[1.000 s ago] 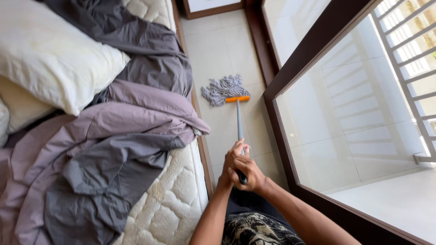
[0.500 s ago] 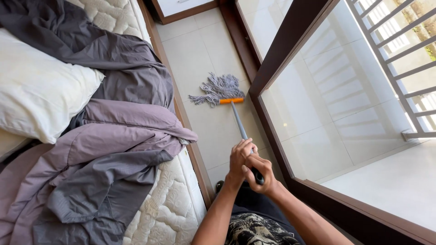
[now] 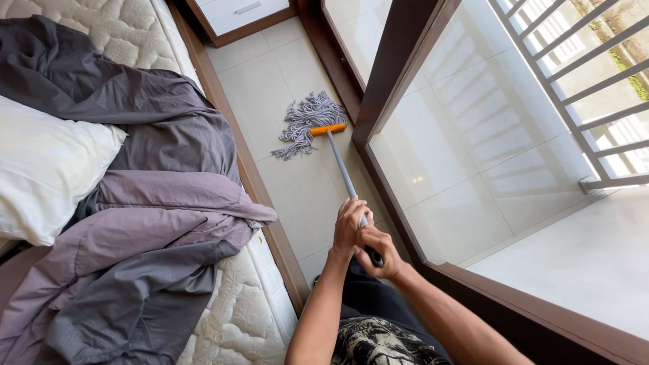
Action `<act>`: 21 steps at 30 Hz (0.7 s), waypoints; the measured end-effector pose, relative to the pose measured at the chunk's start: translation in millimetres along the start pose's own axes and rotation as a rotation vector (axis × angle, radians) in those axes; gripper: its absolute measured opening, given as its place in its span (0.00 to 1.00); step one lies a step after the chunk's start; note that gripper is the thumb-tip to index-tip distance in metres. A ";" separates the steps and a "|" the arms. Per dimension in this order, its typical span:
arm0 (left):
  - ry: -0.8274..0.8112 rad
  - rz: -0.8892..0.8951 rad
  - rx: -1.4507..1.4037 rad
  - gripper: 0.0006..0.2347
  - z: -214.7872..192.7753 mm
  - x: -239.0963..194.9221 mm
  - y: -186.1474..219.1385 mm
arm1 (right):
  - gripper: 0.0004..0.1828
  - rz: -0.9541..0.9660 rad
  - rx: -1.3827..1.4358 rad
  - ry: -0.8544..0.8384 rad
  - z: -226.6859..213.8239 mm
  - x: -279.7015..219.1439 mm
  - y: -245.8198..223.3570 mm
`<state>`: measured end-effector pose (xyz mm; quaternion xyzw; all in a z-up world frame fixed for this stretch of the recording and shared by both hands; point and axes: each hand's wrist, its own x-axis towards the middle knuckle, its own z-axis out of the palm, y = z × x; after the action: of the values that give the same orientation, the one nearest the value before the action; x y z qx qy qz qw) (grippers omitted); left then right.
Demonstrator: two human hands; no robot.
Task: Mopping the tiled floor in a hotel room near the balcony entrance.
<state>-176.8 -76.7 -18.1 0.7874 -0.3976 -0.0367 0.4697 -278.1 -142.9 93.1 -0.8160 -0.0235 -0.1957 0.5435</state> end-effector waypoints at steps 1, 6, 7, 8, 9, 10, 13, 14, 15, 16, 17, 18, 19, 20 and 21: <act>0.006 -0.002 0.000 0.06 -1.8 4.6 5.3 | 0.05 -0.003 -0.001 -0.006 -4.7 3.9 -5.9; -0.208 -0.009 -0.273 0.16 -24.2 25.9 47.1 | 0.09 0.048 0.043 0.122 -31.5 7.7 -46.8; -0.204 -0.002 -0.278 0.16 -17.9 26.3 44.4 | 0.09 0.044 0.035 0.122 -35.1 5.1 -46.0; -0.255 0.037 -0.258 0.17 -11.8 26.5 41.4 | 0.09 0.024 0.057 0.128 -38.3 2.3 -45.3; -0.306 0.068 -0.241 0.19 -5.1 22.2 40.2 | 0.09 0.010 0.082 0.130 -41.1 -3.6 -46.2; -0.303 0.067 -0.247 0.19 -0.8 22.1 39.2 | 0.09 0.013 0.077 0.126 -42.6 -8.3 -43.0; -0.360 0.070 -0.251 0.18 7.8 24.4 34.2 | 0.07 -0.031 0.086 0.106 -47.9 -16.9 -34.1; -0.382 0.069 -0.244 0.18 7.7 24.5 32.0 | 0.05 -0.009 0.068 0.064 -49.1 -18.3 -32.9; -0.416 0.077 -0.234 0.17 5.9 25.7 28.2 | 0.02 0.012 0.049 0.036 -47.6 -19.6 -31.8; -0.423 0.083 -0.233 0.17 5.7 24.9 19.9 | 0.02 0.012 0.047 0.046 -43.2 -20.4 -34.2; -0.461 0.078 -0.193 0.17 6.6 23.8 12.5 | 0.02 0.039 0.017 0.010 -39.7 -21.5 -36.7; -0.499 0.074 -0.152 0.17 7.2 23.1 4.2 | 0.02 0.066 -0.013 -0.025 -35.6 -22.1 -38.7; -0.503 0.076 -0.158 0.17 8.1 18.9 1.5 | 0.02 0.072 -0.017 -0.023 -30.5 -22.8 -43.7; -0.437 0.105 -0.171 0.16 8.8 14.6 -1.7 | 0.02 0.077 -0.012 0.009 -24.6 -23.1 -48.4; -0.366 0.122 -0.187 0.15 9.7 3.9 -1.6 | 0.01 0.087 -0.002 0.031 -19.5 -27.5 -56.1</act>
<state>-177.4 -85.8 -23.4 0.6950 -0.5181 -0.1873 0.4620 -323.2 -132.6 139.4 -0.8136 0.0206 -0.1844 0.5511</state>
